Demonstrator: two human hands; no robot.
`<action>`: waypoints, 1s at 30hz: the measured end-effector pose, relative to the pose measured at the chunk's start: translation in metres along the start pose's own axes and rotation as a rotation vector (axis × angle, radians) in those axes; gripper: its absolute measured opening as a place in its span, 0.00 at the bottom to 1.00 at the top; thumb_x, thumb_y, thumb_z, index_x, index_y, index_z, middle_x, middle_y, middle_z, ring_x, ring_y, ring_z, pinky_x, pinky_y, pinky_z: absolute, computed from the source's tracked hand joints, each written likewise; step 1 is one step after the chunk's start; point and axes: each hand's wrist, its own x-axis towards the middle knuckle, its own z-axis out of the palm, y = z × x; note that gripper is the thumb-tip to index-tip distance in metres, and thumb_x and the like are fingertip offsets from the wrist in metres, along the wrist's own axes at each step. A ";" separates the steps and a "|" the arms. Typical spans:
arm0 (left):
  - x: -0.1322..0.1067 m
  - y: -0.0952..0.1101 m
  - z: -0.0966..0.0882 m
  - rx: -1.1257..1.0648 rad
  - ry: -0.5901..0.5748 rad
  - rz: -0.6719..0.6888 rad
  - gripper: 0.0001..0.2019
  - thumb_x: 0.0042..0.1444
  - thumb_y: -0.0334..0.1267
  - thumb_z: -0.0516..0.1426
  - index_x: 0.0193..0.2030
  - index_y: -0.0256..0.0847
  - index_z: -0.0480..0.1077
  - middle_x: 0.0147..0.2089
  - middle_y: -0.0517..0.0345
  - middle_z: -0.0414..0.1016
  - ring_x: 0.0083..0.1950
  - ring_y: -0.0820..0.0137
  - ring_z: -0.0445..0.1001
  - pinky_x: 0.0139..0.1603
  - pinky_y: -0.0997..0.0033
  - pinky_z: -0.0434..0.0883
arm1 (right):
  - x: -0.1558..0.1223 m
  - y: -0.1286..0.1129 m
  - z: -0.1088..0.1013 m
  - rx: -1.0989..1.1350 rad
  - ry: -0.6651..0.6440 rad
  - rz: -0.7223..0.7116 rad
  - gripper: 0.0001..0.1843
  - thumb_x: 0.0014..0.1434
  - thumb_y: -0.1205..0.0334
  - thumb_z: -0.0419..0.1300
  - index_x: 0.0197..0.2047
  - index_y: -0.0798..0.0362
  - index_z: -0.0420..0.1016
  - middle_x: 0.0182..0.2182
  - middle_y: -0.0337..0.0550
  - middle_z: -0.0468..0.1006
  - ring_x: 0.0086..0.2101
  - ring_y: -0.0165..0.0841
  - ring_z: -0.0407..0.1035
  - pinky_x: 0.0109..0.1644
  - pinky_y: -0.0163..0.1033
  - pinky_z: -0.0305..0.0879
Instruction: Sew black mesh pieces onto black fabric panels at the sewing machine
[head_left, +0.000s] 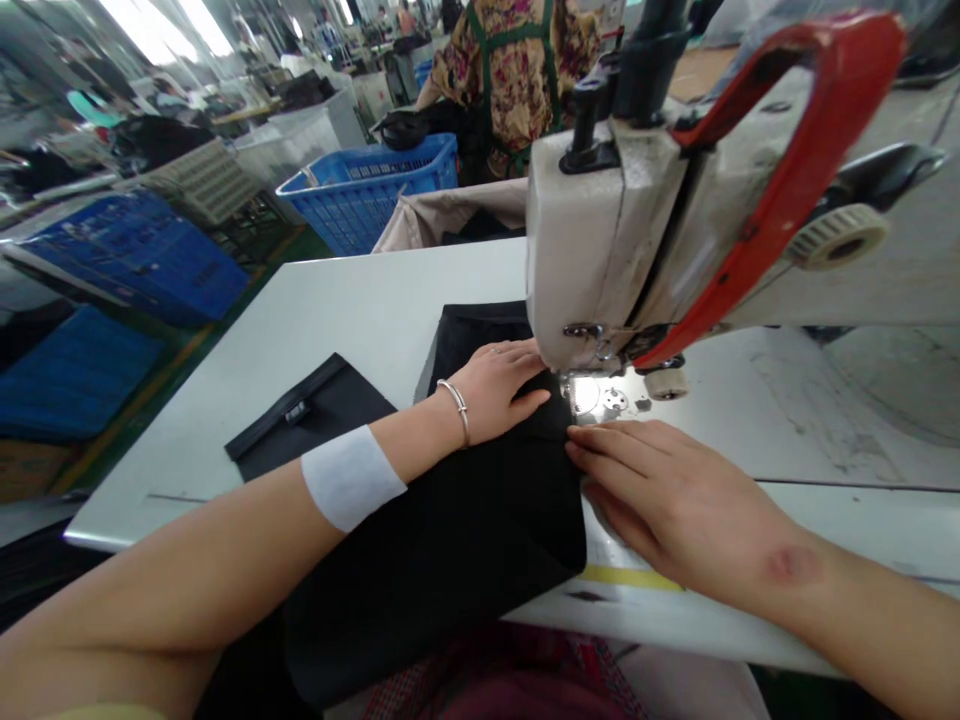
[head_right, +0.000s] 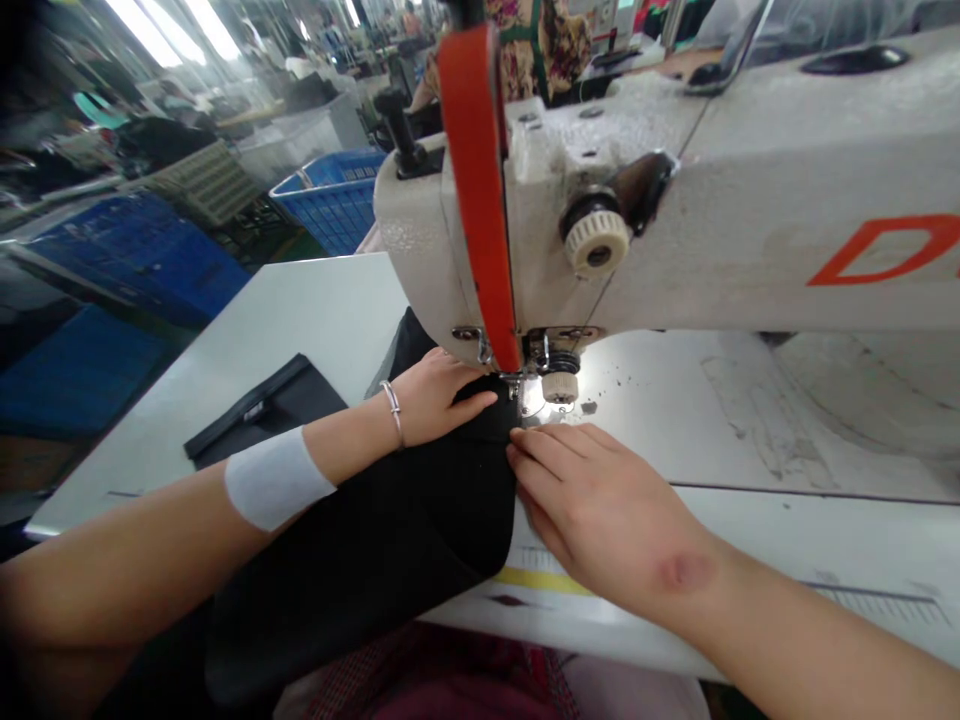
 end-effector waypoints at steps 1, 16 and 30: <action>-0.005 0.007 -0.005 0.018 -0.040 0.003 0.19 0.62 0.38 0.55 0.59 0.36 0.64 0.62 0.48 0.66 0.63 0.60 0.64 0.64 0.55 0.62 | 0.000 0.001 0.000 0.012 0.007 0.005 0.20 0.62 0.65 0.55 0.57 0.57 0.71 0.53 0.50 0.73 0.52 0.42 0.66 0.56 0.51 0.66; -0.052 0.056 0.006 0.116 0.068 0.097 0.17 0.65 0.32 0.49 0.59 0.31 0.64 0.59 0.49 0.69 0.57 0.61 0.65 0.57 0.56 0.69 | -0.005 0.000 0.001 0.143 0.115 -0.101 0.09 0.64 0.64 0.57 0.45 0.53 0.76 0.41 0.44 0.78 0.44 0.37 0.71 0.48 0.45 0.69; -0.036 0.037 0.006 0.185 0.047 0.142 0.16 0.65 0.33 0.49 0.57 0.32 0.65 0.58 0.50 0.70 0.55 0.61 0.66 0.54 0.58 0.68 | 0.000 0.007 0.002 0.004 0.060 0.094 0.22 0.62 0.51 0.57 0.55 0.53 0.71 0.55 0.50 0.70 0.56 0.45 0.63 0.57 0.53 0.64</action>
